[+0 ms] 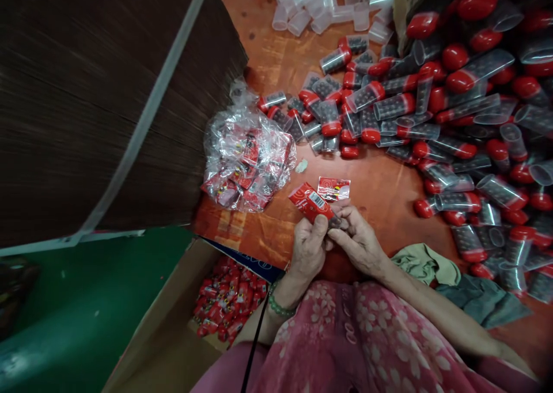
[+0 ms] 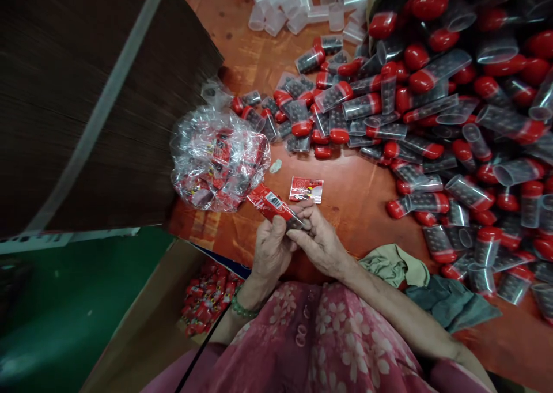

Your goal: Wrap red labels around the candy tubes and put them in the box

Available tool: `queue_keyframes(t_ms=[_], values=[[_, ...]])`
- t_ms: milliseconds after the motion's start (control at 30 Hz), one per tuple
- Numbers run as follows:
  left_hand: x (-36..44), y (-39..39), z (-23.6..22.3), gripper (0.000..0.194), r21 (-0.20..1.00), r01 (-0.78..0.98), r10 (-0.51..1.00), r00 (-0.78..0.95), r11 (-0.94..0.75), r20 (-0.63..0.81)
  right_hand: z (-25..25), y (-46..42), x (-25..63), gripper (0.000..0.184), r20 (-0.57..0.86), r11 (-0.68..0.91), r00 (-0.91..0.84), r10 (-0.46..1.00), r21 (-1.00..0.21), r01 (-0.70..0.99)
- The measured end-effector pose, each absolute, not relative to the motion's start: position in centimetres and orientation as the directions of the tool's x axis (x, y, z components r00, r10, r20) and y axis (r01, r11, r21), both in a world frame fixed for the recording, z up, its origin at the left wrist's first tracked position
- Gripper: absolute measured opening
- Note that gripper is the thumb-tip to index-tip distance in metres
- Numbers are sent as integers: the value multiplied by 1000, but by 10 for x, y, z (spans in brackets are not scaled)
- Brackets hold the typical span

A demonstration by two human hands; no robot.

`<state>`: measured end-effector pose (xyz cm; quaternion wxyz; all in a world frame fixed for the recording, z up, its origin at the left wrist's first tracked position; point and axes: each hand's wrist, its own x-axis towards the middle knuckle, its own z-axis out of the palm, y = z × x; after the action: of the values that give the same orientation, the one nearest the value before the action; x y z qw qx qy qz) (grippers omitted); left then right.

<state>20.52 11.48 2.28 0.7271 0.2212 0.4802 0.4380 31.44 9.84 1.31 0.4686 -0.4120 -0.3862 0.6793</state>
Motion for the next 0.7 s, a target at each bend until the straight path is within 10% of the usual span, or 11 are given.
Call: queue_keyframes(t_ms=[700], values=[[202,99,23,50,676,-554,863,180,486,-473,10,96,311,37,-272,-323,-225,936,-916,-237]])
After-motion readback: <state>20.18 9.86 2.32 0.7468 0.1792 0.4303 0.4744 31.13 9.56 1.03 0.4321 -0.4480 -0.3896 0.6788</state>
